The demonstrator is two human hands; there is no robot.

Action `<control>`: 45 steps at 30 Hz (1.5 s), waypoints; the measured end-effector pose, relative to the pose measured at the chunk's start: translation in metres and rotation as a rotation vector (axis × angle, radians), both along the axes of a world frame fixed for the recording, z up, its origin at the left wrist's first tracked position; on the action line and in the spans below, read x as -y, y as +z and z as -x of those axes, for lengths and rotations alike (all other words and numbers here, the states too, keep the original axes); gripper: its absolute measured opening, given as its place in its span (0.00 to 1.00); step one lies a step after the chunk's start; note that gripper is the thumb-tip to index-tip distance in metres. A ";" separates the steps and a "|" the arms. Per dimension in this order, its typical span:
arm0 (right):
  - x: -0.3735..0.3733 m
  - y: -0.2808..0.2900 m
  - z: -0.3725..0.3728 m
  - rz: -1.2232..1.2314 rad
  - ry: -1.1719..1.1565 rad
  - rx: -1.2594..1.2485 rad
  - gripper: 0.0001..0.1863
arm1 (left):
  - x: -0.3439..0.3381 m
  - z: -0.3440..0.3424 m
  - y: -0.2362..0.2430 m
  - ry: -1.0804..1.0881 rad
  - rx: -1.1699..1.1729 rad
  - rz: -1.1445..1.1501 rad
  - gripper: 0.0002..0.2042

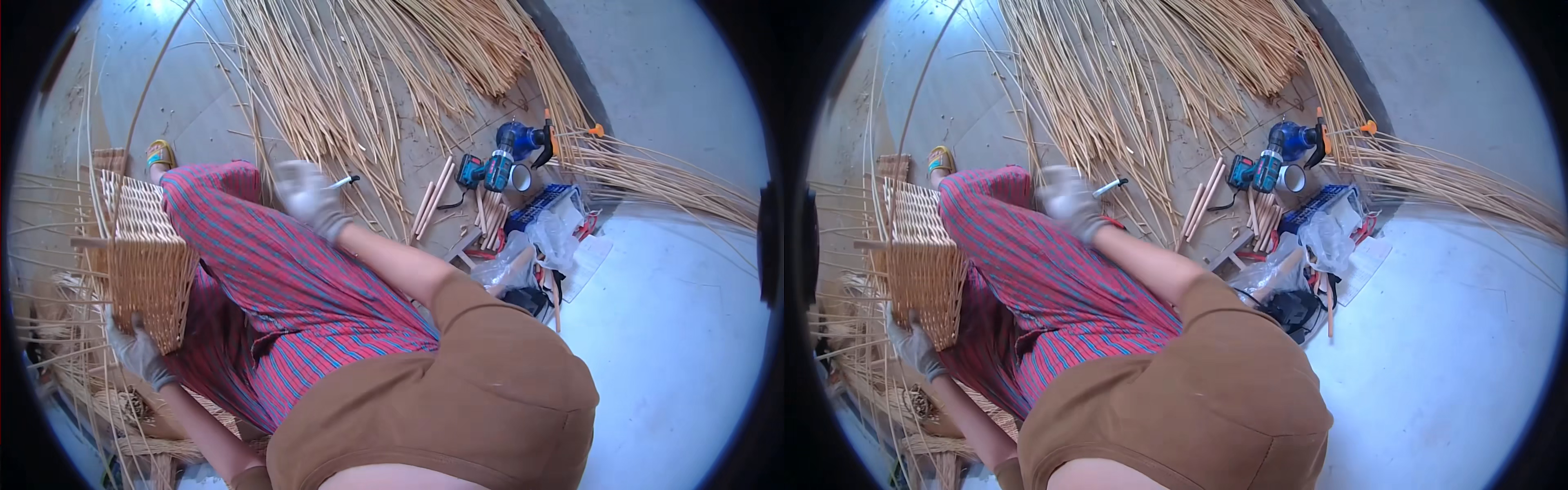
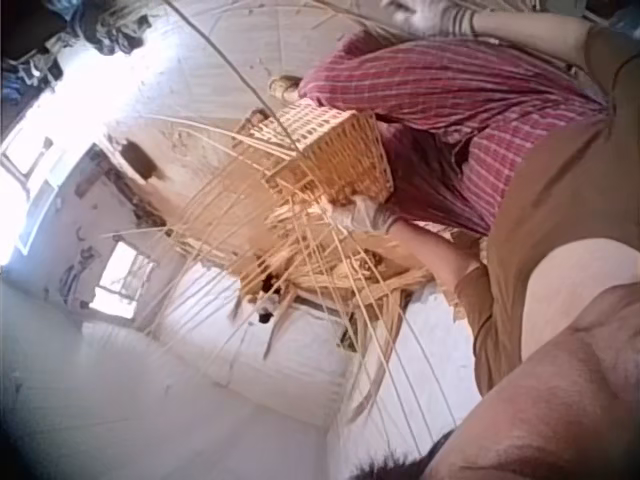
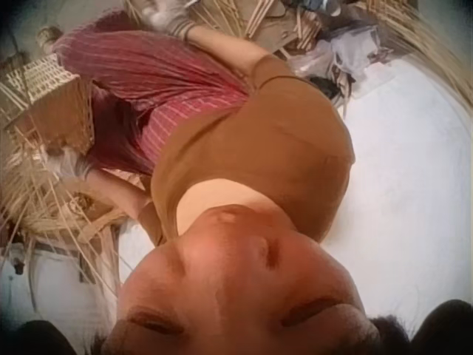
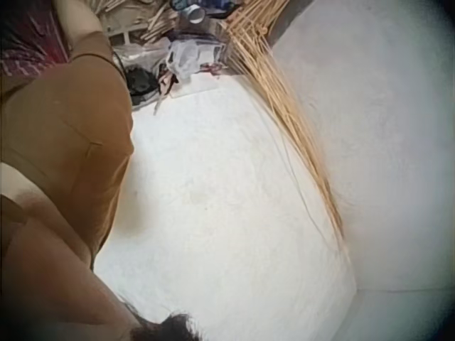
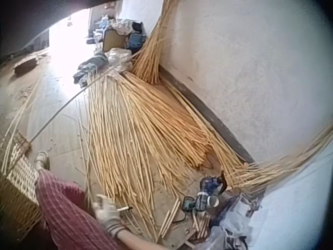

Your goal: Weaving a wicker basket using long wooden strips while sitting on the floor.

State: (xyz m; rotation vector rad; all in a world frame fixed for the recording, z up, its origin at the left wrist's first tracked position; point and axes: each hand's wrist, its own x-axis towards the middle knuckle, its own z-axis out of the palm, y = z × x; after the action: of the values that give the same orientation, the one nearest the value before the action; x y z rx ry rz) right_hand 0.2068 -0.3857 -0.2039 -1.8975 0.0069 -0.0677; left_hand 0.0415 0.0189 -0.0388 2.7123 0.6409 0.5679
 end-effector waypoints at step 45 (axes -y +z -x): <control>0.055 0.103 0.027 -1.225 0.061 -0.718 0.08 | 0.236 -0.054 0.022 -0.250 -0.061 1.014 0.16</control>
State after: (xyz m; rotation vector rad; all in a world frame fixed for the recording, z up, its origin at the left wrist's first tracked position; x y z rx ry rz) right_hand 0.1802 -0.4404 -0.1007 -0.6177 0.3886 0.5464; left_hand 0.0959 -0.2167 -0.0167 1.8016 0.4173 0.0419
